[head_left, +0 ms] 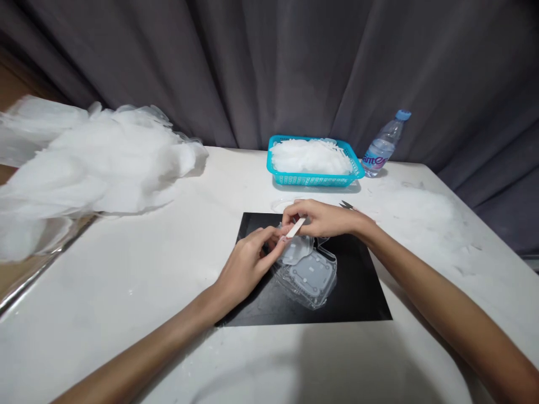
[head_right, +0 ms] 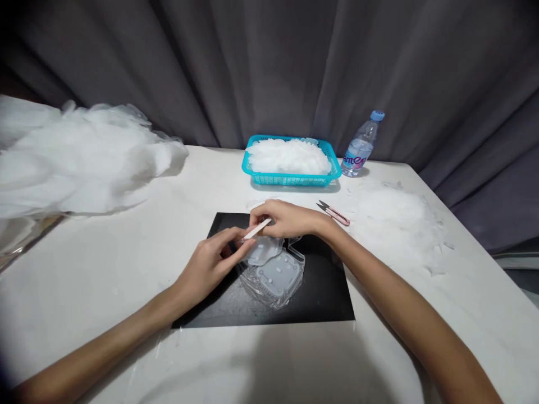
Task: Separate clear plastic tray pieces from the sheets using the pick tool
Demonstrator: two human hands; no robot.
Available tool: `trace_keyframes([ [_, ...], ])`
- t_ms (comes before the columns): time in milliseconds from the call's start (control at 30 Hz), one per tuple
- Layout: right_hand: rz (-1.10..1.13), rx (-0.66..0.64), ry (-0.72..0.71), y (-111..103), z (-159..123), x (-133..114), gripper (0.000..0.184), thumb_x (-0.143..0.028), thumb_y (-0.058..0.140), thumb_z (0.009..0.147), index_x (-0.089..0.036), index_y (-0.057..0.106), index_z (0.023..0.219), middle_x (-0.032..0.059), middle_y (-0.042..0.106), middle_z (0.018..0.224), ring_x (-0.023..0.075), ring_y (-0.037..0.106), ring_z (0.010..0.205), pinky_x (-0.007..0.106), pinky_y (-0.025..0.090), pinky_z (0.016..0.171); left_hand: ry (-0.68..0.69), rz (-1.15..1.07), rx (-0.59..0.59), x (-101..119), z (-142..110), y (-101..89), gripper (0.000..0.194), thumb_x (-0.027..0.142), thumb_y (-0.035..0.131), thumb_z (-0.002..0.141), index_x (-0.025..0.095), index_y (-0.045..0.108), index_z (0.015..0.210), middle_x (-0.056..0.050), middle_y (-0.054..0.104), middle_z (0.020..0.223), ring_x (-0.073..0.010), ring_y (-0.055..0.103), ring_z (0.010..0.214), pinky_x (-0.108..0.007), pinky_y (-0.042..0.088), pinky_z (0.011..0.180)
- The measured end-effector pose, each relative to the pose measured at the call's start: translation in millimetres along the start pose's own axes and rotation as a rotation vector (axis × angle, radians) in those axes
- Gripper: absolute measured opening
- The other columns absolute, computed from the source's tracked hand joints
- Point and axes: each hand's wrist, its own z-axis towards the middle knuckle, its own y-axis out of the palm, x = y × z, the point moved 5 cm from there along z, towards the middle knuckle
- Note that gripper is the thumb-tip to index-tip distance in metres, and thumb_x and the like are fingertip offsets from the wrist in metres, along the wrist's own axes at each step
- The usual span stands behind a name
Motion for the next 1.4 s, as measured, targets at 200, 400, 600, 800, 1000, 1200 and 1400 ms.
trace_keyframes([
  [200, 0.013, -0.025, 0.051, -2.5, -2.8, 13.3, 0.04, -0.036, 0.048, 0.106, -0.018, 0.057, 0.072, -0.0036, 0.049, 0.068, 0.0121, 0.043, 0.065, 0.026, 0.036, 0.066, 0.057, -0.01, -0.007, 1.8, -2.5, -0.8, 0.019, 0.036, 0.056, 0.108, 0.023, 0.069, 0.114, -0.002, 0.071, 0.1, -0.0157, 0.06, 0.079, -0.026, 0.048, 0.068],
  [400, 0.094, -0.046, 0.009, 0.4, -1.1, 3.9, 0.023, -0.033, 0.064, 0.097, -0.015, 0.074, 0.087, 0.0003, 0.065, 0.08, 0.0157, 0.056, 0.08, 0.027, 0.042, 0.073, 0.14, 0.018, 0.028, 3.9, -5.9, -1.1, 0.013, 0.03, 0.055, 0.108, 0.022, 0.064, 0.114, -0.008, 0.061, 0.133, -0.0162, 0.063, 0.092, -0.027, 0.052, 0.076],
  [600, 0.23, 0.03, 0.019, -5.5, -0.5, -2.4, 0.031, -0.045, 0.072, 0.093, -0.015, 0.074, 0.086, 0.0013, 0.069, 0.082, 0.0154, 0.059, 0.078, 0.027, 0.044, 0.073, 0.119, -0.024, 0.022, 5.2, -3.9, -1.0, 0.013, 0.03, 0.055, 0.107, 0.021, 0.061, 0.102, -0.002, 0.061, 0.097, -0.015, 0.059, 0.081, -0.027, 0.049, 0.077],
  [800, 0.208, 0.037, 0.055, -5.9, -1.9, 0.8, 0.03, -0.043, 0.07, 0.095, -0.014, 0.074, 0.09, 0.0033, 0.072, 0.087, 0.0156, 0.06, 0.081, 0.027, 0.044, 0.073, -0.044, -0.187, -0.021, -2.3, -2.4, 2.8, 0.018, 0.038, 0.06, 0.103, 0.021, 0.058, 0.098, 0.003, 0.062, 0.08, -0.0136, 0.059, 0.072, -0.024, 0.045, 0.065],
  [1000, 0.191, -0.029, -0.006, 1.1, -1.6, 7.2, 0.008, -0.019, 0.066, 0.088, -0.015, 0.07, 0.094, 0.002, 0.071, 0.091, 0.0158, 0.061, 0.085, 0.028, 0.046, 0.08, -0.057, -0.23, -0.039, -0.4, -0.3, 2.8, 0.018, 0.036, 0.061, 0.1, 0.022, 0.062, 0.111, 0.002, 0.068, 0.088, -0.0141, 0.062, 0.075, -0.024, 0.047, 0.068],
  [1200, -0.082, 0.049, -0.002, 1.6, -1.9, -1.0, 0.009, -0.013, 0.056, 0.093, -0.017, 0.063, 0.094, 0.0027, 0.068, 0.093, 0.0178, 0.06, 0.086, 0.027, 0.042, 0.078, -0.042, -0.156, 0.002, 2.9, -2.0, 1.9, 0.022, 0.035, 0.051, 0.106, 0.021, 0.056, 0.09, 0.004, 0.06, 0.074, -0.0117, 0.056, 0.064, -0.023, 0.042, 0.061],
  [1400, -0.563, 0.309, 0.411, -10.0, -9.8, 26.8, 0.02, -0.004, 0.051, 0.092, -0.015, 0.061, 0.104, 0.0151, 0.072, 0.104, 0.0273, 0.063, 0.093, 0.031, 0.035, 0.072, 0.062, 0.02, 0.035, 9.3, -13.8, 4.9, 0.025, 0.031, 0.055, 0.104, 0.022, 0.047, 0.082, 0.004, 0.062, 0.077, -0.011, 0.055, 0.063, -0.023, 0.043, 0.063],
])
